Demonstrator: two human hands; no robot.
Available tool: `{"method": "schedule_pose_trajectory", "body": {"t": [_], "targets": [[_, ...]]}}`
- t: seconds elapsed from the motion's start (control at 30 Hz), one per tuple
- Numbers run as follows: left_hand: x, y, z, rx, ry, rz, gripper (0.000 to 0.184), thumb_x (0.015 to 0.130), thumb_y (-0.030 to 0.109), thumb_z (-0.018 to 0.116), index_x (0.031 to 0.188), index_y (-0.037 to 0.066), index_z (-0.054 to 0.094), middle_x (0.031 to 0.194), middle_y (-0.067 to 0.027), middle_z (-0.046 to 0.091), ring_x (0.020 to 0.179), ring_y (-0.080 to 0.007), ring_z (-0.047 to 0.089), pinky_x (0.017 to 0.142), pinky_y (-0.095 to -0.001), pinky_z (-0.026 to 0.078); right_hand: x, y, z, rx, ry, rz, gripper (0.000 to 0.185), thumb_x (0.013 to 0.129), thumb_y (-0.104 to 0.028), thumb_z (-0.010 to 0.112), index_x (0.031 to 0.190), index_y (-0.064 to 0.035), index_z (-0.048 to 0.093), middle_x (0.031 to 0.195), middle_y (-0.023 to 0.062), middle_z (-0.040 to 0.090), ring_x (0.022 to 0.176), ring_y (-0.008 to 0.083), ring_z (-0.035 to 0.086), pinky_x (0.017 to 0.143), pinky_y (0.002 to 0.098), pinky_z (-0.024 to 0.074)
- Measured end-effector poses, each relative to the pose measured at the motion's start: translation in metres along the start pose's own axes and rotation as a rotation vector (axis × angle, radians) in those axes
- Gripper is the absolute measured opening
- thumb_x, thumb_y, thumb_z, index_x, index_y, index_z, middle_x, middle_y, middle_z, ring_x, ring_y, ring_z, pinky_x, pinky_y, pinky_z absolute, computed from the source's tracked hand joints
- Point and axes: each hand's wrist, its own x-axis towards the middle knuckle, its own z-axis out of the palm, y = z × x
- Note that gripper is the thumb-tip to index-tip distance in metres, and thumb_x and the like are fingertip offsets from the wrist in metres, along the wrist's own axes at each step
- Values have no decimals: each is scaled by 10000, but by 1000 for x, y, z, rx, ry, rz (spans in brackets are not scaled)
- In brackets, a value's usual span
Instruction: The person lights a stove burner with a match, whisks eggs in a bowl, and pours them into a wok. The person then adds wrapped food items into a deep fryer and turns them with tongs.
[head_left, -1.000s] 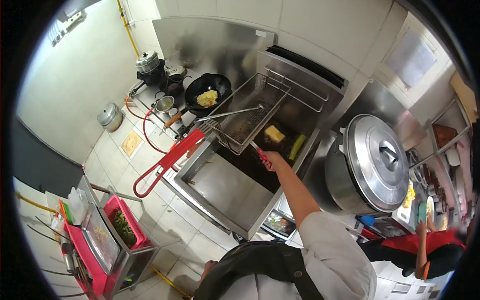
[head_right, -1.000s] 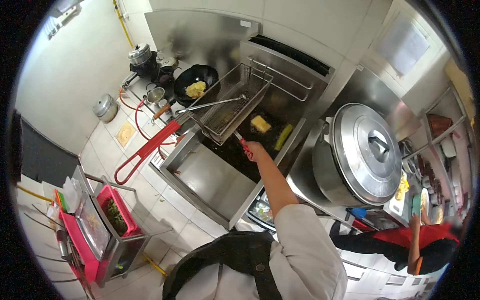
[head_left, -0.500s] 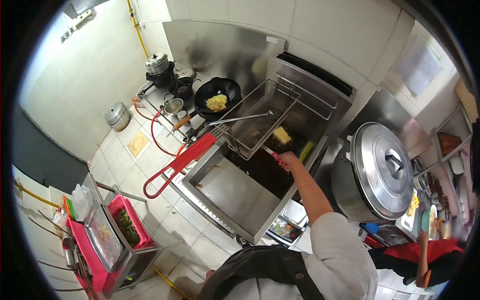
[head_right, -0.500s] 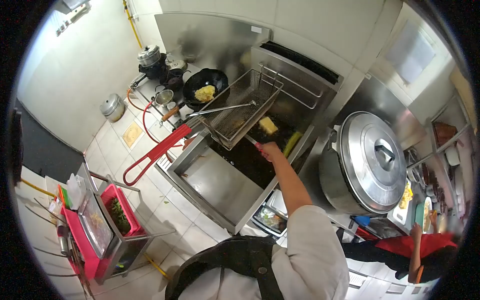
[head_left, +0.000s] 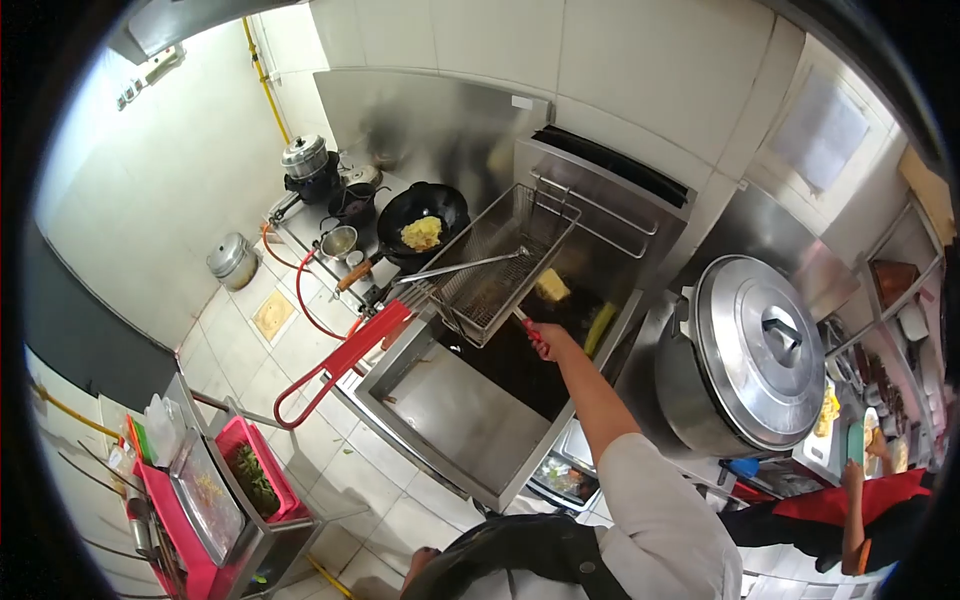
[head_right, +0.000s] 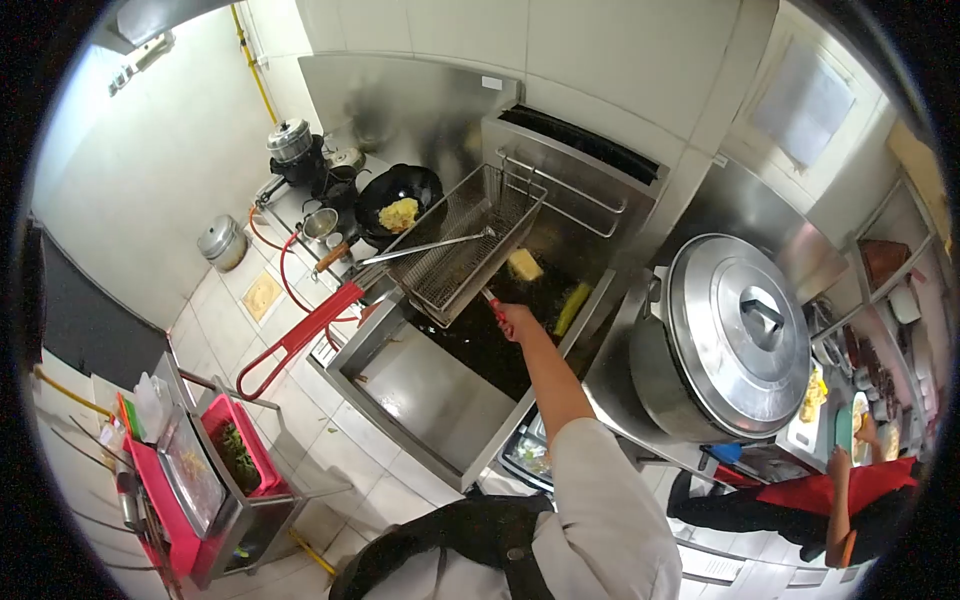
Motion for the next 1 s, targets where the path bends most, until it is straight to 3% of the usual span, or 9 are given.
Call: {"method": "schedule_pose_trajectory", "body": {"t": [0.17, 0.3, 0.5, 0.7, 0.8, 0.9, 1.0], "targets": [[-20, -8, -13, 33, 19, -37, 294, 730, 229, 582, 853, -25, 666, 795, -180, 666, 708, -274, 636, 681, -372, 504, 35, 4, 22, 156, -7, 49, 324, 865, -388, 567, 770, -81, 527, 548, 8, 455, 373, 64, 341, 340, 196, 286], [-28, -10, -19, 29, 36, -60, 294, 730, 230, 583, 852, -24, 667, 794, -180, 666, 708, -273, 636, 684, -372, 504, 49, -1, 13, 60, 42, 47, 299, 862, -343, 581, 751, -71, 528, 523, 21, 446, 361, 82, 351, 332, 209, 280], [-22, -11, -12, 30, 22, -29, 295, 729, 233, 584, 850, -23, 669, 793, -181, 667, 708, -272, 636, 687, -371, 504, -6, -18, -13, -233, 204, -84, 290, 791, -273, 677, 662, -50, 542, 501, 42, 459, 364, 107, 400, 334, 242, 296], [2, -4, 3, 66, 18, 77, 296, 728, 235, 586, 848, -22, 670, 792, -181, 668, 708, -272, 637, 691, -371, 504, -82, -10, -50, -912, 312, -265, 374, 749, -293, 705, 575, 10, 573, 522, 115, 536, 396, 193, 509, 359, 341, 381], [6, 9, 12, 73, 40, 139, 296, 727, 236, 586, 847, -21, 671, 792, -181, 669, 708, -271, 637, 692, -371, 504, -96, -4, -66, -1120, 321, -305, 408, 728, -348, 704, 618, 33, 607, 550, 159, 569, 454, 257, 569, 449, 381, 447], [5, 16, 18, 9, 64, 129, 278, 713, 242, 596, 804, -6, 684, 738, -172, 666, 709, -262, 639, 700, -365, 504, -95, 8, -84, -1297, 444, -470, 412, 715, -388, 695, 684, 20, 647, 648, 197, 616, 632, 312, 637, 586, 413, 487], [-5, 12, 12, 123, 88, 189, 254, 744, 210, 584, 845, -8, 664, 748, -160, 661, 670, -253, 631, 632, -372, 508, -122, 4, -82, -1472, 451, -463, 394, 678, -399, 716, 777, -19, 678, 780, 199, 645, 796, 345, 636, 699, 421, 490]]}}
